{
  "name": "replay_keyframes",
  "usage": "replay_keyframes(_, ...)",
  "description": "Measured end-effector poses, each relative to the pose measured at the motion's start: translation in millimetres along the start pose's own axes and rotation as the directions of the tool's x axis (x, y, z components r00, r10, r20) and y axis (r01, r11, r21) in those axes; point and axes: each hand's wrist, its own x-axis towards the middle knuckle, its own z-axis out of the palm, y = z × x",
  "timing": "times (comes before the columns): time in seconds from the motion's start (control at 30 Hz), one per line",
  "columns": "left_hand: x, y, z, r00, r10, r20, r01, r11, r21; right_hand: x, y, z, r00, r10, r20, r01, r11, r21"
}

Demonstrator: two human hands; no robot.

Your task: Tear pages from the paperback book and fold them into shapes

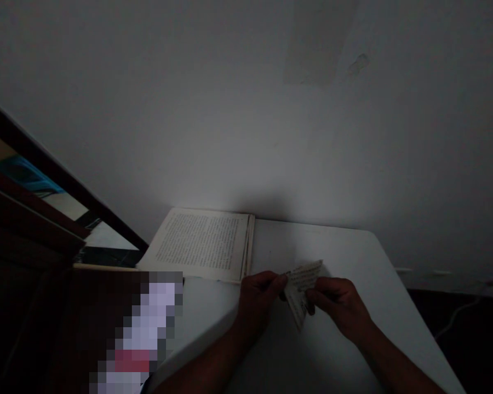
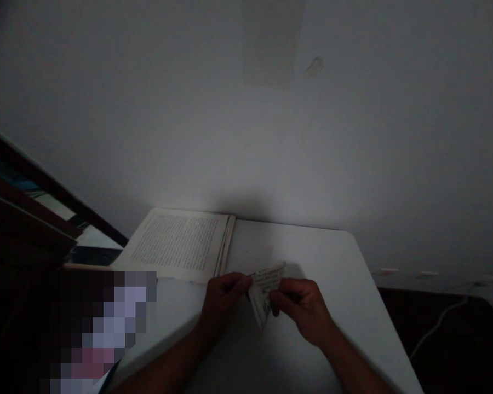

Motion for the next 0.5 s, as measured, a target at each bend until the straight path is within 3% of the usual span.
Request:
replay_keyframes(0.2, 3.3, -4.5, -4.6, 0.981, -0.088, 0.174, 0.084, 0.996, 0.029, -1.9, -0.2, 0.2, 0.999, 0.009, 0.042, -0.011, 0.999, 0.038)
replay_keyframes(0.5, 4.2, -8.5, -7.7, 0.986, -0.044, 0.161, 0.029, 0.995, 0.092, 0.7, -2.4, -0.6, 0.999, -0.039, 0.011, 0.04, 0.995, -0.093)
